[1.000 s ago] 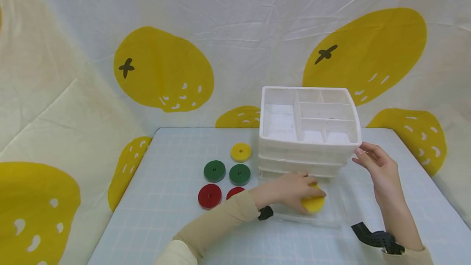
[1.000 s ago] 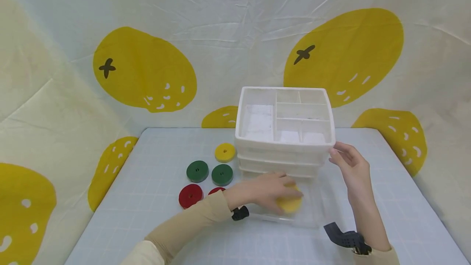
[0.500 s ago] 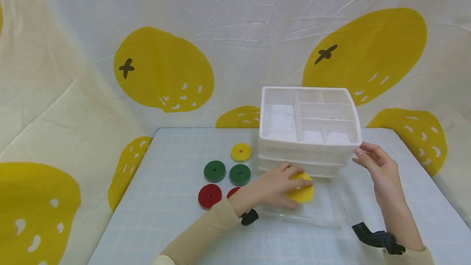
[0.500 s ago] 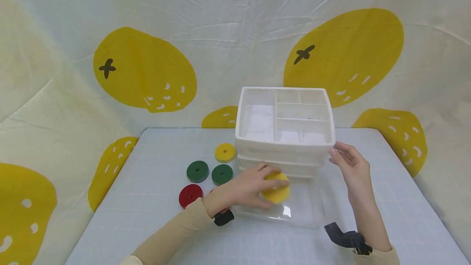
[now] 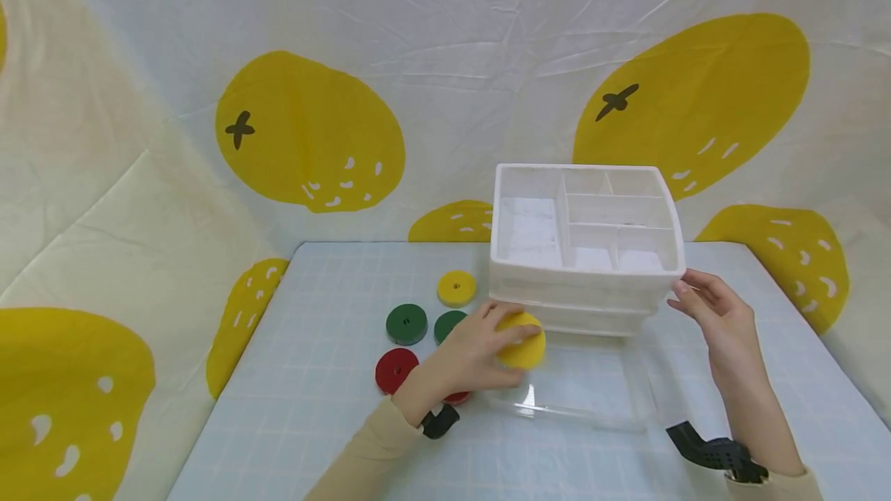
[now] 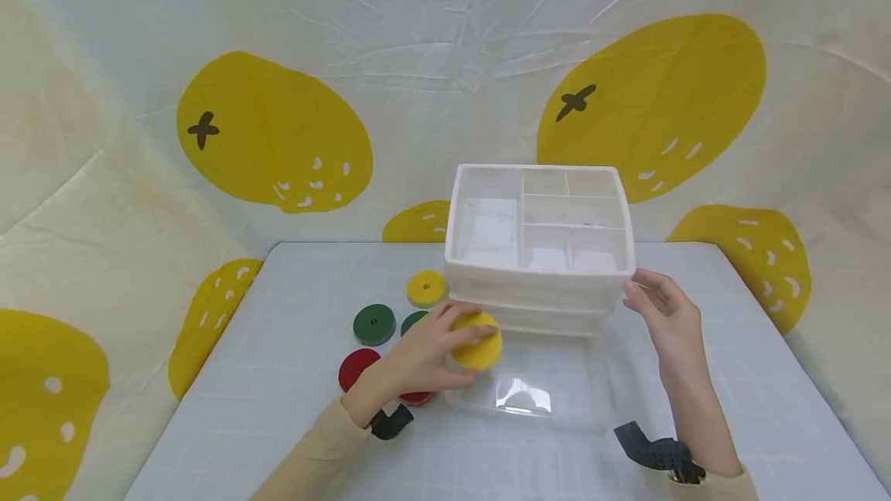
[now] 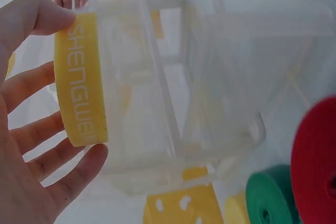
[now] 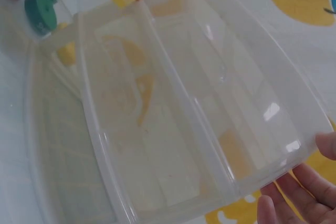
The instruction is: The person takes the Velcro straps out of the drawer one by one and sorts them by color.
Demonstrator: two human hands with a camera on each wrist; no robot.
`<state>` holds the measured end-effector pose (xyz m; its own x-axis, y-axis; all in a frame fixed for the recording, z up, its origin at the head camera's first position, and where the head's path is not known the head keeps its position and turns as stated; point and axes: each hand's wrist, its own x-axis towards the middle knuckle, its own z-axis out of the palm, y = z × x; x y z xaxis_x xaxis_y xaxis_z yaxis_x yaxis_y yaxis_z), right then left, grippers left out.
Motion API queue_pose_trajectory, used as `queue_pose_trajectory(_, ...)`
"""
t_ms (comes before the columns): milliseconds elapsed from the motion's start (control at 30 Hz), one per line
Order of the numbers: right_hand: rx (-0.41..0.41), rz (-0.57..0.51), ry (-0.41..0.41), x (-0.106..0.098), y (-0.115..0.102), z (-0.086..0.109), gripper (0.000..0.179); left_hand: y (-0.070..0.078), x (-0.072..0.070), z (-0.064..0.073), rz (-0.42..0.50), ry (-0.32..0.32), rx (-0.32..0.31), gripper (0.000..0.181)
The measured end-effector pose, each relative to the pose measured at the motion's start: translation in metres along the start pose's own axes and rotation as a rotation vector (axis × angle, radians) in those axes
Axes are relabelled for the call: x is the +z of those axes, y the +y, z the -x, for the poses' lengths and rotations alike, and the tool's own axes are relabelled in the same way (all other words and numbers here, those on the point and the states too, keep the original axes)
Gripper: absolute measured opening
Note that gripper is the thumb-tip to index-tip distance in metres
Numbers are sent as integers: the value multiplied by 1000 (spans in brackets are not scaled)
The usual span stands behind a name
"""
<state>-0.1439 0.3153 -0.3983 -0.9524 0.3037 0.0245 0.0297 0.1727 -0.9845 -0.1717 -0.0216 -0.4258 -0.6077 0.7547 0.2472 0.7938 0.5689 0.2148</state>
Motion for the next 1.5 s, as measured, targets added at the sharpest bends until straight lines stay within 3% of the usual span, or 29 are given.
queue_pose_trajectory(300,-3,9,5,0,-1,1,42,-26,-8,26,34,61,-154,57)
queue_pose_trajectory(467,-4,3,4,0,-1,2,42,-45,-12,34,19,130,-179,57)
queue_pose_trajectory(600,-5,27,1,0,-1,1,44,-62,-13,38,16,142,-226,56)
queue_pose_trajectory(867,-11,40,-5,-1,-1,1,45,-102,-13,37,46,104,-353,54)
queue_pose_trajectory(1200,-3,3,-8,-1,0,0,44,-153,-3,32,12,103,-416,53)
queue_pose_trajectory(1500,1,22,-5,0,-2,1,46,-177,7,26,58,44,-522,53)
